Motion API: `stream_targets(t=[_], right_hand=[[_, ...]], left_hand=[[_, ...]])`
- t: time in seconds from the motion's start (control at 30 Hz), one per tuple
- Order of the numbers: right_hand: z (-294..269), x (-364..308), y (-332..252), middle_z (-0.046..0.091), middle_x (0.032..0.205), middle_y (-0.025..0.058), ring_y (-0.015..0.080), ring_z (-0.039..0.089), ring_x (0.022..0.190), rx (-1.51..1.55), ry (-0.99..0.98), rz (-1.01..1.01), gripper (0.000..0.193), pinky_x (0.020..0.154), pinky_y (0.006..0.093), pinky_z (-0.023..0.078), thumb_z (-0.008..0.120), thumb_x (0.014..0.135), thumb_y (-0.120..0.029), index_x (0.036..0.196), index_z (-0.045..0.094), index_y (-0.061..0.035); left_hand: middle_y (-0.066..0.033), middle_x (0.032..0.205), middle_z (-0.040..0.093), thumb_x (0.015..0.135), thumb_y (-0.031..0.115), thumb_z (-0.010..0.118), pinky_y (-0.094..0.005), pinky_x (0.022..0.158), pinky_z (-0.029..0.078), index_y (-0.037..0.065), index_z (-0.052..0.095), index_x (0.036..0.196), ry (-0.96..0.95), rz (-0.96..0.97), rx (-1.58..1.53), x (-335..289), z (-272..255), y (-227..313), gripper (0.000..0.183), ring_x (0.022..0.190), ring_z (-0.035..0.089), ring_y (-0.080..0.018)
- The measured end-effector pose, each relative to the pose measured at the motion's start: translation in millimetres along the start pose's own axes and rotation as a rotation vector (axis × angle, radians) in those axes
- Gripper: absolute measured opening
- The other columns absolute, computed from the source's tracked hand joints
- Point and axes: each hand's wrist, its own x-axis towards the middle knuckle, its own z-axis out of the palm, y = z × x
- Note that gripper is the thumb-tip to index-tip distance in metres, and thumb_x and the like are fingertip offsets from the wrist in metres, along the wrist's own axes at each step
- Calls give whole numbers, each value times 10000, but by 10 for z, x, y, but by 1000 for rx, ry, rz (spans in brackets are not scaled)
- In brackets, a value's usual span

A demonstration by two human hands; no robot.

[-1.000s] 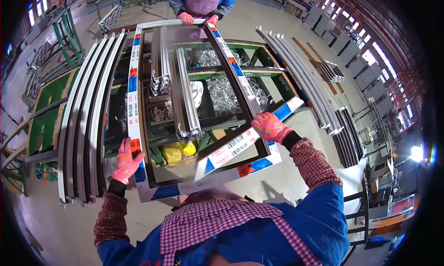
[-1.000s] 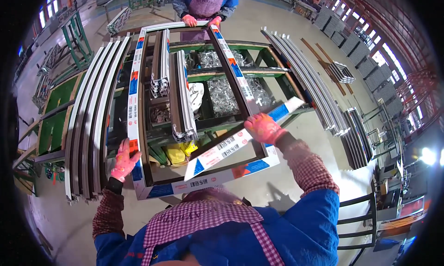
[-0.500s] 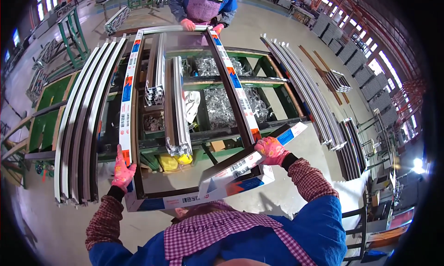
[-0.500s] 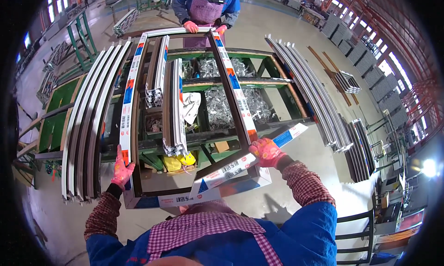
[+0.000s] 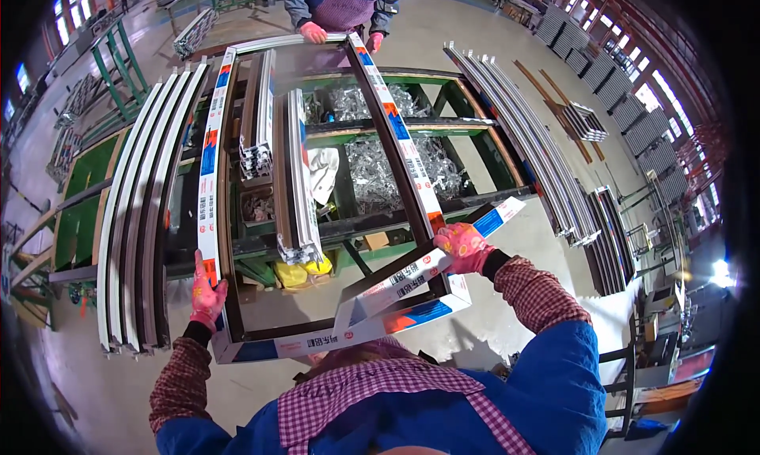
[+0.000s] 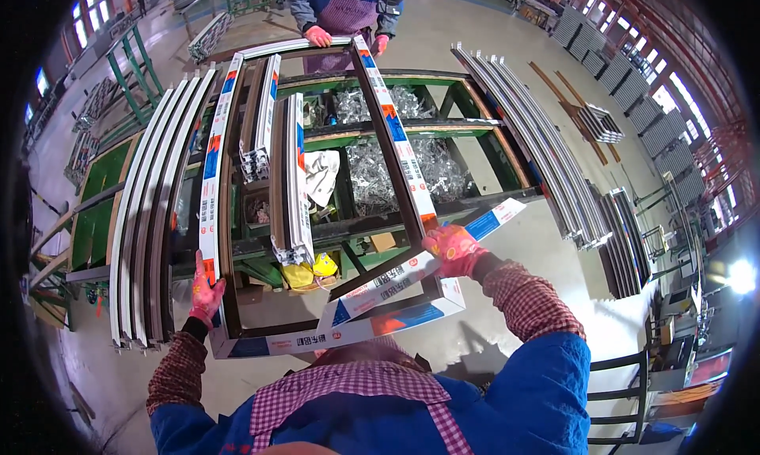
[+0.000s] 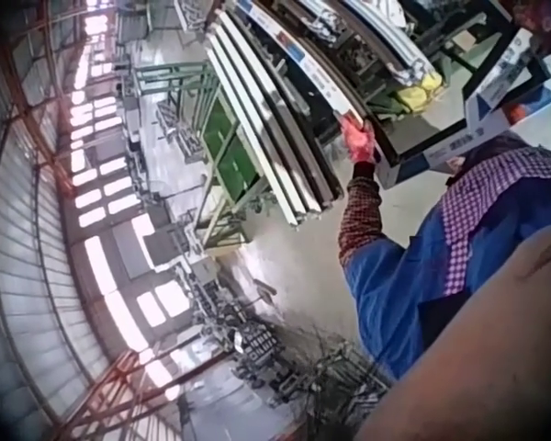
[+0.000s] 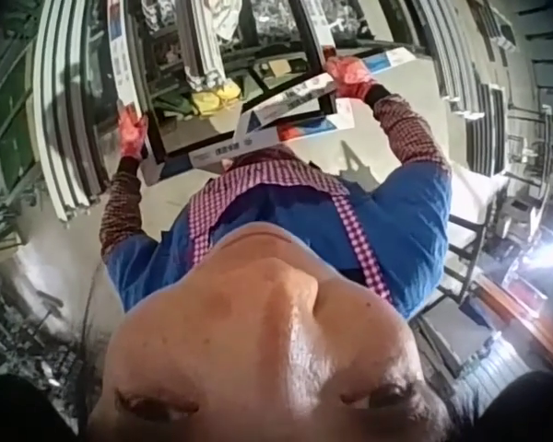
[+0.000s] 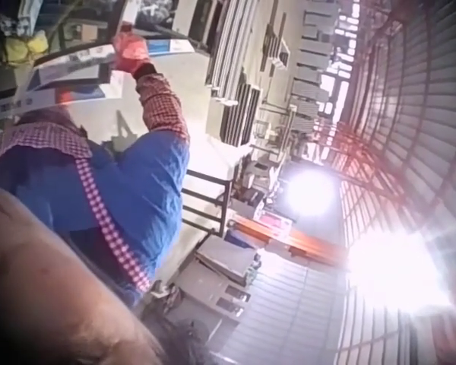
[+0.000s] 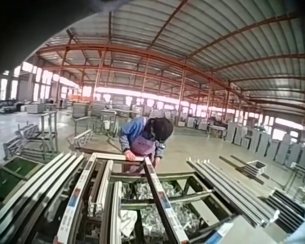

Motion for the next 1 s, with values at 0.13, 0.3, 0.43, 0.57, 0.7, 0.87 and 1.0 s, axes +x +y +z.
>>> stream_targets(t=[0.13, 0.3, 0.43, 0.57, 0.7, 0.87, 1.0], right_hand=[[10, 42, 2, 585, 915, 100, 307, 596, 872, -6, -34, 11, 520, 752, 428, 489, 805, 542, -371, 926, 581, -101], [-19, 38, -5, 598, 946, 106, 311, 596, 903, 26, -46, 22, 550, 782, 425, 489, 814, 538, -341, 973, 588, -92], [-30, 38, 5, 605, 1001, 120, 320, 600, 944, 8, -88, 53, 546, 799, 437, 483, 780, 617, -433, 999, 583, -96], [-18, 35, 2, 602, 1013, 129, 328, 599, 953, 4, -96, 77, 551, 799, 441, 483, 779, 621, -422, 1015, 580, -92], [-53, 73, -47, 604, 1015, 140, 333, 600, 955, 20, -108, 69, 554, 803, 444, 485, 778, 620, -404, 1023, 576, -81], [66, 113, -17, 604, 912, 144, 360, 595, 882, 24, 24, -5, 529, 782, 465, 488, 809, 556, -364, 921, 606, -39], [40, 80, -72, 607, 912, 152, 363, 590, 904, -6, -15, 25, 530, 787, 465, 487, 822, 541, -340, 927, 611, -44]], left_hand=[[-222, 1458, 349, 753, 22, 633, -357, 1077, 324, 43, 61, 1509, 48, 34, 32, -17, 12, -64, 949, 1314, 393, -344], [-214, 1456, 359, 749, 11, 640, -355, 1078, 325, 55, 71, 1511, 32, -17, 20, -8, 15, 7, 952, 1308, 405, -340], [-233, 1388, 433, 728, 4, 654, -373, 1037, 375, 60, 83, 1510, 76, -11, 31, -8, 35, 9, 970, 1245, 461, -367], [-228, 1379, 442, 723, -3, 660, -376, 1021, 391, 82, 83, 1514, 104, 2, 68, 22, 46, 5, 983, 1228, 473, -370], [-226, 1398, 423, 726, 3, 667, -368, 1035, 377, 94, 89, 1516, 64, -103, 65, 18, 42, 37, 983, 1254, 452, -361], [-247, 1449, 342, 783, 124, 655, -359, 1092, 304, 8, 113, 1495, 17, -129, 31, -38, -32, 103, 902, 1332, 364, -343], [-259, 1402, 381, 801, 124, 653, -371, 1087, 304, 25, 69, 1504, 19, -163, -68, -81, -36, 141, 919, 1299, 384, -363]])
